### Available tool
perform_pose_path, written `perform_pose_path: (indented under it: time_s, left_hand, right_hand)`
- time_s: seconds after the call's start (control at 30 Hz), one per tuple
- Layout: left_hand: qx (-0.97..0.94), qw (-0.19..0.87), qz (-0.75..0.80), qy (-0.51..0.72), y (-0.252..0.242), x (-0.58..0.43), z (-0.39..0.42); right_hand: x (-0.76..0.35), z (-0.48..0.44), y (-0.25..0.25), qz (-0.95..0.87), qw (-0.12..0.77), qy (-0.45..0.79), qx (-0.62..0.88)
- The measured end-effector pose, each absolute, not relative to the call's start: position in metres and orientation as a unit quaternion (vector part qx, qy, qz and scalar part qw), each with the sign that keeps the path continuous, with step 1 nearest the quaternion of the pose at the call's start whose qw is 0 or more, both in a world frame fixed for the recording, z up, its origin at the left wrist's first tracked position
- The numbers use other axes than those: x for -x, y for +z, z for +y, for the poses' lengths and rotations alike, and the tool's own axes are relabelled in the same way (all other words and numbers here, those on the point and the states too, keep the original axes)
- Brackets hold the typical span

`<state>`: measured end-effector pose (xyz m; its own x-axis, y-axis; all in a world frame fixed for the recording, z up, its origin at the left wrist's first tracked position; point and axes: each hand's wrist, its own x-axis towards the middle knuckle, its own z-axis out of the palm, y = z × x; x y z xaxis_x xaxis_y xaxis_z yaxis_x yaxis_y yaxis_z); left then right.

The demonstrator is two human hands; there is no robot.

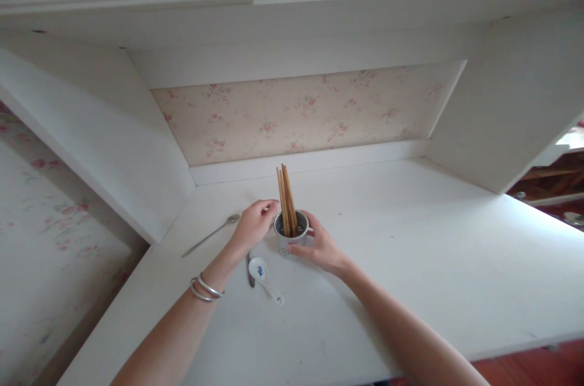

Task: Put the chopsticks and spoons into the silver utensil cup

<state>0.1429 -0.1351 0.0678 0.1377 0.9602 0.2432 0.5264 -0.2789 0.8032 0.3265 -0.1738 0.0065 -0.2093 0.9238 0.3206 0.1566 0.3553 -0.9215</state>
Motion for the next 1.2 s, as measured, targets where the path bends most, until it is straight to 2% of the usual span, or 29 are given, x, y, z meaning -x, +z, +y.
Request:
perform_pose_path:
  time_s: [0.17,0.3,0.37,0.47,0.53,0.6,0.73,0.83,1.0,1.2]
  left_hand:
    - [-0.638,0.31,0.563,0.424,0.05,-0.114,-0.16]
    - [-0.639,0.258,0.601,0.404,0.032,-0.085,-0.178]
    - [-0.657,0.228,0.616,0.37,0.025,-0.072,-0.182]
    - [-0.675,0.193,0.638,0.316,0.02,-0.055,-0.183]
    - [-0.683,0.172,0.653,0.278,0.02,-0.048,-0.183]
    - [-0.695,0.163,0.655,0.246,0.021,-0.045,-0.185]
    - [-0.736,0.174,0.616,0.221,0.021,-0.041,-0.191]
    - [-0.765,0.153,0.6,0.175,0.017,-0.036,-0.195]
    - [-0.761,0.092,0.636,0.092,0.012,-0.029,-0.196]
    - [-0.731,-0.049,0.677,0.071,0.018,-0.024,-0.2]
  right_hand:
    - [-0.327,-0.175,0.005,-0.649,0.474,0.401,0.439]
    - [-0.328,-0.177,0.008,-0.647,0.492,0.359,0.458]
    - [-0.329,-0.183,0.015,-0.652,0.534,0.279,0.461]
    - [-0.324,-0.2,0.03,-0.658,0.598,0.088,0.449]
    - [-0.312,-0.214,0.042,-0.686,0.593,0.008,0.421]
    - [-0.294,-0.226,0.053,-0.748,0.533,0.011,0.396]
    - [-0.246,-0.233,0.062,-0.856,0.31,0.082,0.405]
    - [-0.214,-0.223,0.059,-0.881,0.195,0.071,0.425]
    - [-0.182,-0.203,0.046,-0.896,0.107,0.029,0.43]
    - [-0.168,-0.195,0.031,-0.891,0.09,0.005,0.445]
